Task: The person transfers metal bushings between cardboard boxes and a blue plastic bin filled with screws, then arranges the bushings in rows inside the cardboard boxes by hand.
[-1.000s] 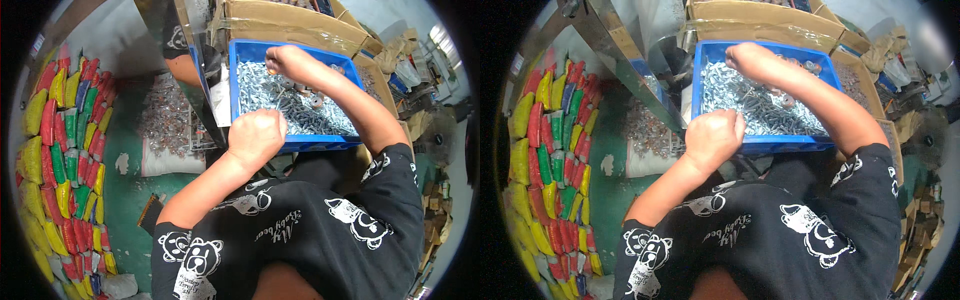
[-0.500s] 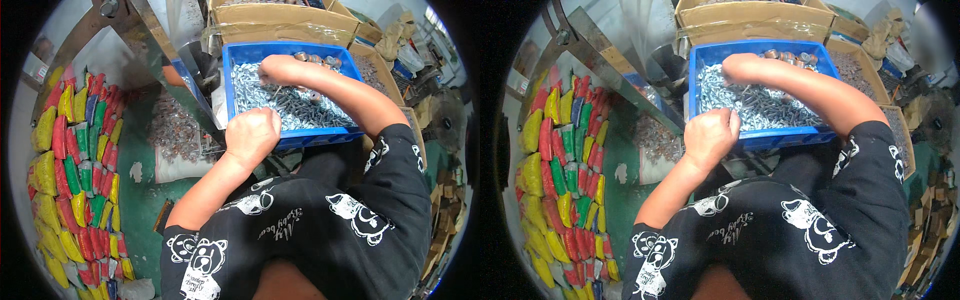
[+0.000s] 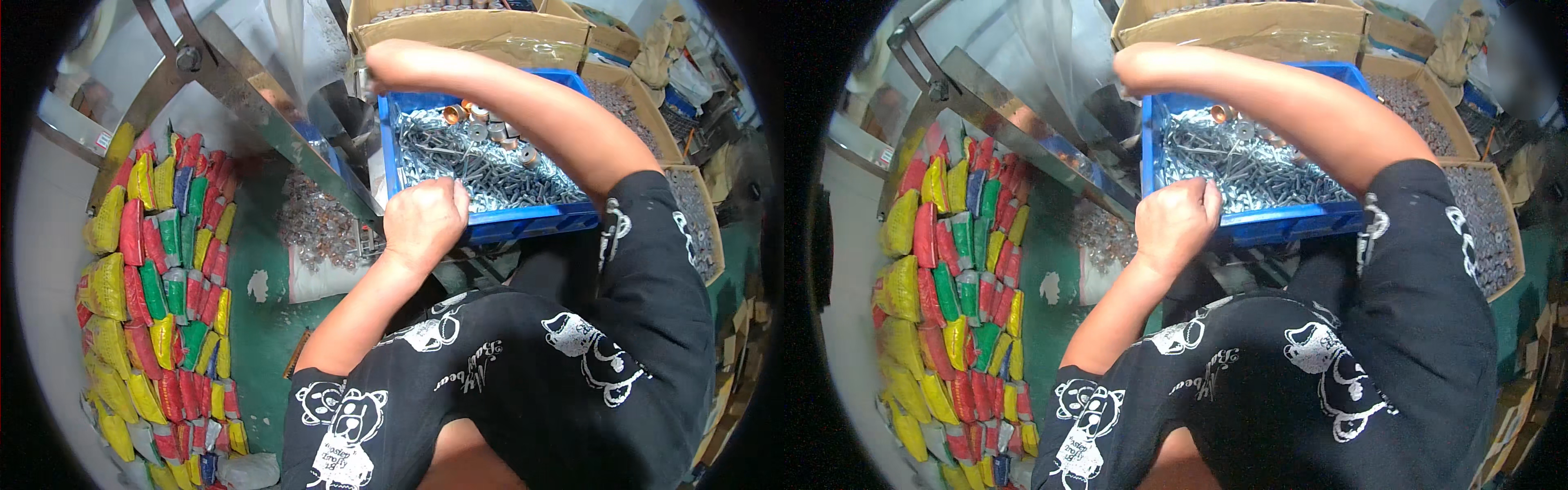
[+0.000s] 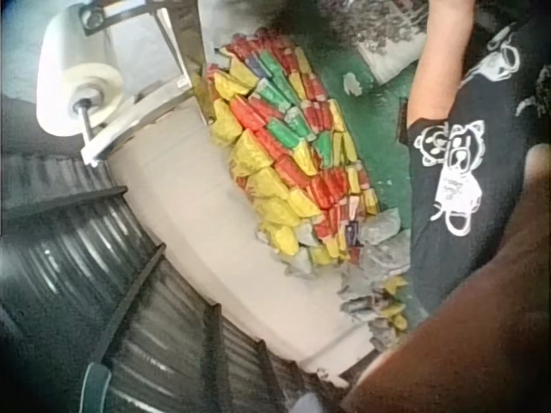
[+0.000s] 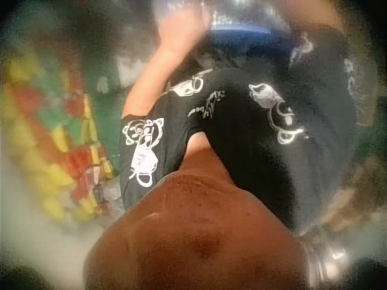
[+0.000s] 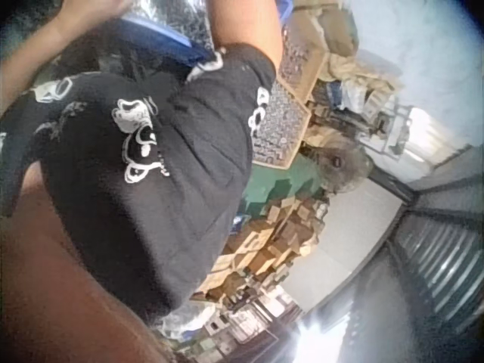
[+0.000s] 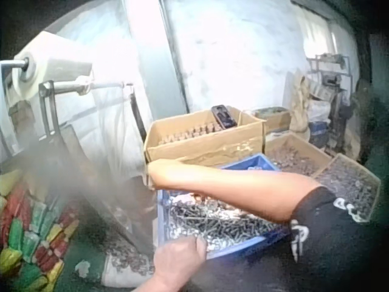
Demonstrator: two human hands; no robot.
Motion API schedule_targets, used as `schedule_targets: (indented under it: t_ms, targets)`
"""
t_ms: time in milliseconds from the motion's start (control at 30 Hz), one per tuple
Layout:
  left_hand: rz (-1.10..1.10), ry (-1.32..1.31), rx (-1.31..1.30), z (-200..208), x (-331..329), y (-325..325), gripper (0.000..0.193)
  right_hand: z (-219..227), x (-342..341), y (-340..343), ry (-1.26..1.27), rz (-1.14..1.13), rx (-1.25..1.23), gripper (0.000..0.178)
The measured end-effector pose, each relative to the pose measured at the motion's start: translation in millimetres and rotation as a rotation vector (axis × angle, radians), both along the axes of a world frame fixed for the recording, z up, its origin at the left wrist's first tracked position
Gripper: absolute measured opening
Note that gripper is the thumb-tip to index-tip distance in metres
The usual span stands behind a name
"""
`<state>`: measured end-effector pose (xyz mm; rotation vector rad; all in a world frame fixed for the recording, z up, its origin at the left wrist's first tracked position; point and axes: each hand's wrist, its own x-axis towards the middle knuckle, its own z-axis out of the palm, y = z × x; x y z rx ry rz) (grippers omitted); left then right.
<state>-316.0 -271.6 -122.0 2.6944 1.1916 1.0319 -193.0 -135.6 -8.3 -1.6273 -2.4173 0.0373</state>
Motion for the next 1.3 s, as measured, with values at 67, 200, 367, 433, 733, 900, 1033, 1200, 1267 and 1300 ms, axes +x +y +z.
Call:
schedule_targets:
  t_ms: [67, 200, 367, 433, 733, 900, 1033, 1200, 1267, 1300]
  targets:
    - [0.001, 0.042, -0.033, 1, 3, -1, 0.031, -13, -18, 30, 0.036, -0.034, 0.046, 0.039]
    - [0.010, 0.093, -0.107, 5, 7, -4, 0.033, -33, -23, 71, -0.016, -0.097, -0.050, 0.045]
    - [0.037, 0.118, -0.094, 1, 5, -3, 0.031, -59, 59, -4, 0.550, 0.053, 0.100, 0.037]
    - [0.007, 0.083, -0.043, 2, 3, -4, 0.024, -66, 110, -60, 0.605, 0.014, 0.058, 0.031]
    - [0.034, 0.132, -0.119, 2, -3, 0, 0.025, -106, 337, -368, 0.244, -0.936, 0.191, 0.026]
    - [0.000, 0.090, -0.127, -1, 4, -1, 0.028, -151, 320, -455, 0.210, -1.168, -0.044, 0.025]
    - [-0.011, 0.099, -0.133, -2, 2, 1, 0.028, -170, 313, -452, -0.033, -1.132, -0.199, 0.024]
    - [-0.056, 0.119, -0.136, 0, -2, -2, 0.032, -184, 317, -465, -0.153, -1.241, -0.174, 0.031]
    - [-0.049, 0.086, -0.129, 0, 1, -4, 0.032, -194, 323, -474, -0.053, -1.235, -0.155, 0.032]
    - [-0.054, 0.056, -0.125, 1, 3, -5, 0.031, -199, 324, -476, -0.057, -1.221, -0.150, 0.032]
